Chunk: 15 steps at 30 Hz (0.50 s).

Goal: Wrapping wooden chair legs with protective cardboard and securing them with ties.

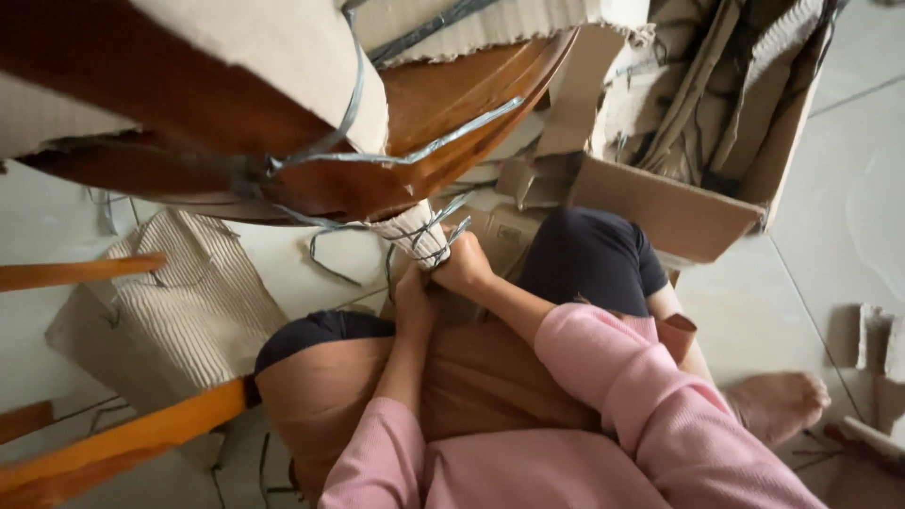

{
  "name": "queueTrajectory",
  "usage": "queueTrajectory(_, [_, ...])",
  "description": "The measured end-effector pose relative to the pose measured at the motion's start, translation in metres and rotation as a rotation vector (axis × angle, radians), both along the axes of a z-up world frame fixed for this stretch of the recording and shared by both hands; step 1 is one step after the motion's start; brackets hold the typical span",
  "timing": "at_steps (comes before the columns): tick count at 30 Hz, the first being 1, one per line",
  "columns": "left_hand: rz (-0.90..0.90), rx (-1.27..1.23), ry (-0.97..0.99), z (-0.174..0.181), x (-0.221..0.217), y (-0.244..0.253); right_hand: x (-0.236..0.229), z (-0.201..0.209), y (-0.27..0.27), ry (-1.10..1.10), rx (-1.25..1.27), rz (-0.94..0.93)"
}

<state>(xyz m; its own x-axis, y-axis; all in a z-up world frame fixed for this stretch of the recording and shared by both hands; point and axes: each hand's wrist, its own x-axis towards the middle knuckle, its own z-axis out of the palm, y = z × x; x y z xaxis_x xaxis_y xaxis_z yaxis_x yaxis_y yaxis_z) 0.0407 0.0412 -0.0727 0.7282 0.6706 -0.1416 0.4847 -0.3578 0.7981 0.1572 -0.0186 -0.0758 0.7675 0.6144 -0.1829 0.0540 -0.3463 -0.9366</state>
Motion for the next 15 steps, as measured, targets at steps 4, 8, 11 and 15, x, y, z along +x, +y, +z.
queueTrajectory(4, [0.047, 0.024, -0.014, -0.027, 0.003, 0.019, 0.015, 0.016, 0.016, -0.018, -0.124, 0.079])
queueTrajectory(8, [0.016, 0.130, -0.019, -0.045, 0.008, 0.038, 0.029, 0.010, 0.033, -0.032, -0.114, 0.112])
queueTrajectory(11, [0.030, 0.119, -0.029, -0.054, 0.017, 0.052, 0.042, 0.012, 0.047, -0.040, -0.132, 0.142])
queueTrajectory(15, [0.038, 0.135, -0.070, -0.043, 0.029, 0.060, 0.057, 0.019, 0.053, -0.099, -0.243, 0.194])
